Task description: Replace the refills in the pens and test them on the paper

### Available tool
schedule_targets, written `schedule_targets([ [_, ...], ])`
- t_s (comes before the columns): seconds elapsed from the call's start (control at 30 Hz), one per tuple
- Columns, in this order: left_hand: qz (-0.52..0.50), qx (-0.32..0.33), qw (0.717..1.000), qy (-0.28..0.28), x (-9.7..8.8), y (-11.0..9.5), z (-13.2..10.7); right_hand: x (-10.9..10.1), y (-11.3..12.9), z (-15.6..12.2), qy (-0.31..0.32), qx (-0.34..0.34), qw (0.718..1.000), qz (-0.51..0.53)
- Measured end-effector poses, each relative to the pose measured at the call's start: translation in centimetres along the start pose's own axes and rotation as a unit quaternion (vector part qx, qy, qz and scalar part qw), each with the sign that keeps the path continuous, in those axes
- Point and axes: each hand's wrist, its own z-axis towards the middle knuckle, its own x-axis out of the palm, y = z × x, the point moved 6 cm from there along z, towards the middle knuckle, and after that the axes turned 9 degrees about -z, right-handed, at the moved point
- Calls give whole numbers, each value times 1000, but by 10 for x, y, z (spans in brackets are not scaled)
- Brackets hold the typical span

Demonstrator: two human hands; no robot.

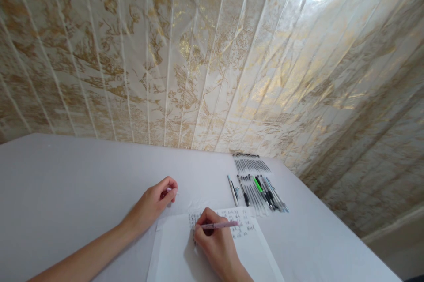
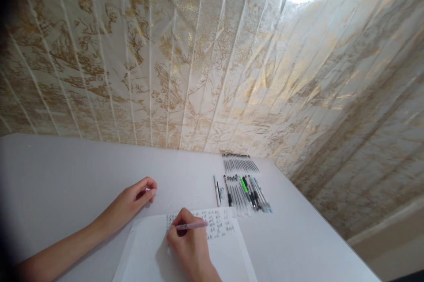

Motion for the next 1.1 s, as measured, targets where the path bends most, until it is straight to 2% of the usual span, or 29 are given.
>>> schedule_targets([
  [0.67,23,-5,1000,2,-1,0,0,-2,3,-2,-8,-6,1000,5],
  [0.83,-12,8,1000,0,-2,3,1,-2,1,-2,-15,-6,1000,5],
  [0.97,-28,23,999,15,0,3,2,-8,-1,-2,-34,-15,995,95],
  [1.1,-13,29,999,30,5,-5,-1,-15,0,-1,-53,-26,983,172],
])
